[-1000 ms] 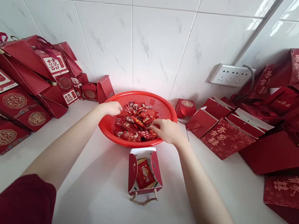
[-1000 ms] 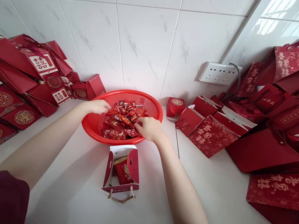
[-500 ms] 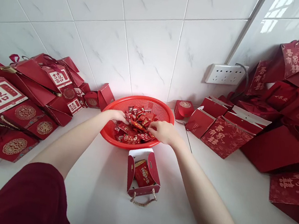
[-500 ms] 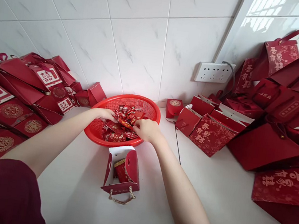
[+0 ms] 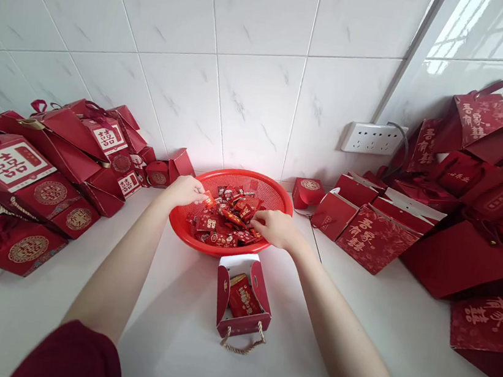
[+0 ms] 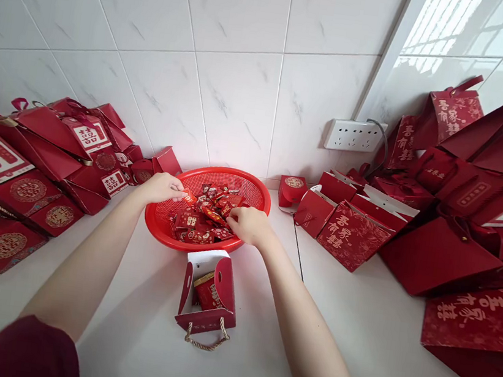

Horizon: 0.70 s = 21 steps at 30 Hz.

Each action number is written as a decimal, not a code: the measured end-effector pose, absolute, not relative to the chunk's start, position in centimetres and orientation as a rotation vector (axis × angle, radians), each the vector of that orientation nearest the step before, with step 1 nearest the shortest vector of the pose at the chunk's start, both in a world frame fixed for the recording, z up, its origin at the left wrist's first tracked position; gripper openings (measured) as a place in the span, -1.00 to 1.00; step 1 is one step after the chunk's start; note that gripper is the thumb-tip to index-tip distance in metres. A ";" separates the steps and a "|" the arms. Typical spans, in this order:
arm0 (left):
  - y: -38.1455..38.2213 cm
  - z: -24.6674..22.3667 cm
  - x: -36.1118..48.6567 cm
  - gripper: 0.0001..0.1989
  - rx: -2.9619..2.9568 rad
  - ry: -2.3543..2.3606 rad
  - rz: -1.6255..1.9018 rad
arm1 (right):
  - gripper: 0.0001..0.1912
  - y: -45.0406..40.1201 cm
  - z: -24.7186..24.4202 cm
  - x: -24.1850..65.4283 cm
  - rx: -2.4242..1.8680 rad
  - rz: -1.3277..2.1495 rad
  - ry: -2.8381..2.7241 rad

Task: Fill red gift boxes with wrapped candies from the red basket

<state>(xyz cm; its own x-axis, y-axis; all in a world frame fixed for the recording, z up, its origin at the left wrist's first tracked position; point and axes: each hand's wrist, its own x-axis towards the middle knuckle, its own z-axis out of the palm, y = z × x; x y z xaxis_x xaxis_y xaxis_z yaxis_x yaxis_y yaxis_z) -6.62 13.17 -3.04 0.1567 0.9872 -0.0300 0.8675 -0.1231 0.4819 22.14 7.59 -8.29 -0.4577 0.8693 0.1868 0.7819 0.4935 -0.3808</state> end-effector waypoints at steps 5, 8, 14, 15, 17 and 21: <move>6.0 -0.3 -4.2 -0.73 2.219 1.650 0.595 | -0.71 7.4 -8.1 22.2 -1.378 0.358 -2.370; 2.1 0.7 -1.9 -0.75 2.369 1.486 0.583 | -0.71 7.5 -8.3 22.5 -1.395 0.379 -2.351; -1.0 1.2 0.3 -0.84 2.551 1.066 0.453 | -0.71 7.8 -8.7 22.8 -1.397 0.420 -2.316; -1.0 1.0 0.5 -0.83 2.556 1.068 0.425 | -0.71 7.9 -8.7 22.8 -1.380 0.411 -2.316; -1.0 0.7 0.9 -0.80 2.525 1.095 0.275 | -0.72 7.9 -8.7 22.8 -1.367 0.384 -2.328; -1.0 0.3 1.6 -0.76 2.288 0.980 -0.175 | -0.71 8.0 -8.7 22.8 -1.413 0.351 -2.356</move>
<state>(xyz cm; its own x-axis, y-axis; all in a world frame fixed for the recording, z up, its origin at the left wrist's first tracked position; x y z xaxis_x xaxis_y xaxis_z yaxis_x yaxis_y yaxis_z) 1.60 -0.99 0.25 0.7139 0.6054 -0.3519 0.6897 -0.5211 0.5028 22.79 8.00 -8.73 -0.4287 0.8844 0.1846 0.7922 0.4663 -0.3937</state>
